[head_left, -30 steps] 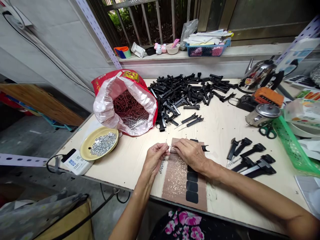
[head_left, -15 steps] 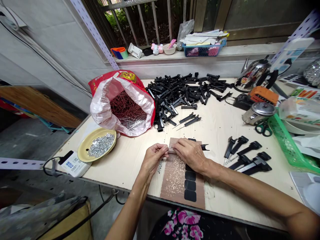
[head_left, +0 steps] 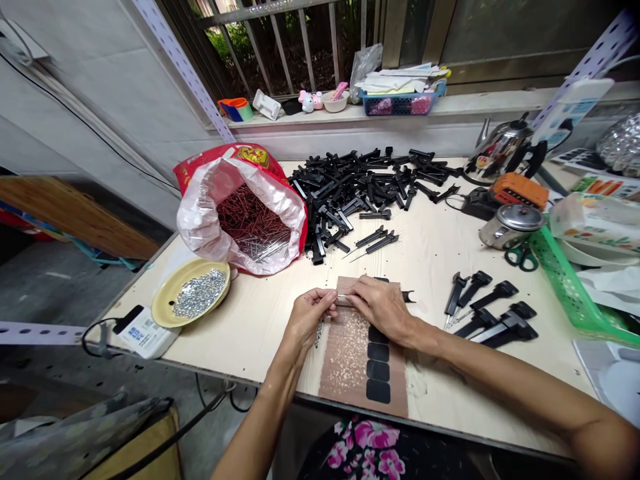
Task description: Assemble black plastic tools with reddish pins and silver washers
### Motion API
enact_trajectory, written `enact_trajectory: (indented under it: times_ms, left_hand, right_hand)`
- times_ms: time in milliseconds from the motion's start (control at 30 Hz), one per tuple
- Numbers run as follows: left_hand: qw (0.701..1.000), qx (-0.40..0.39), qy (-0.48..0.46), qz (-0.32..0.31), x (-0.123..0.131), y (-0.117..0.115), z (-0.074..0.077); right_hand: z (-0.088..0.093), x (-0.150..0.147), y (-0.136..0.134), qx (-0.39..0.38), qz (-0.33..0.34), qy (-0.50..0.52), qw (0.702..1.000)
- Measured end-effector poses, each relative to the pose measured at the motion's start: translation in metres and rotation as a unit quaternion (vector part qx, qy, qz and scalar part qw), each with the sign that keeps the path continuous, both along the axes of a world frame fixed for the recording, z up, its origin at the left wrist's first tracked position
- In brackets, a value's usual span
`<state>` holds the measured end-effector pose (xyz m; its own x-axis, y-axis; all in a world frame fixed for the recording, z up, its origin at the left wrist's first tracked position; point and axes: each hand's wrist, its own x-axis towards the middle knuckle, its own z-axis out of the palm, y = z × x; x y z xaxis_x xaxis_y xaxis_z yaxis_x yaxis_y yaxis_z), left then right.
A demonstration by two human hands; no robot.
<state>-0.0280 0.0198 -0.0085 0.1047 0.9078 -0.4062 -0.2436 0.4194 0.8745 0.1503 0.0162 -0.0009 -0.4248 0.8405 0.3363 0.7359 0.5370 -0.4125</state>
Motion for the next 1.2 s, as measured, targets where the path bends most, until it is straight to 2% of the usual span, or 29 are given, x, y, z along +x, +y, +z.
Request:
enact_trajectory:
  times_ms: [133,233,367,633,833,1033,1200]
  left_hand:
    - [0.991,-0.094,-0.094,-0.011,0.001,0.004,0.000]
    - [0.986,-0.114,-0.121,-0.009,0.003,0.004,0.000]
    - [0.996,-0.047,-0.077,0.003,0.005,0.001,0.002]
    - [0.999,-0.015,-0.038,-0.007,0.004,-0.002,0.000]
    - [1.000,0.022,0.010,-0.011,0.003,-0.002,0.001]
    - [0.999,0.035,0.020,-0.026,0.005,0.000,0.004]
    - [0.998,0.034,0.028,-0.038,0.005,-0.001,0.004]
  right_hand:
    - [-0.007,0.001,0.000,0.190,0.022,-0.078,0.978]
    - [-0.006,0.004,0.002,0.228,0.048,-0.105,0.967]
    - [0.000,0.007,0.002,0.186,0.047,-0.129,0.973]
    - [0.000,0.004,-0.002,0.157,0.049,-0.124,0.979]
    - [-0.003,0.006,0.000,0.021,0.038,-0.027,0.999]
    - [-0.001,0.010,0.000,0.019,0.040,-0.042,0.998]
    - [0.001,0.012,-0.002,-0.093,0.060,0.067,0.992]
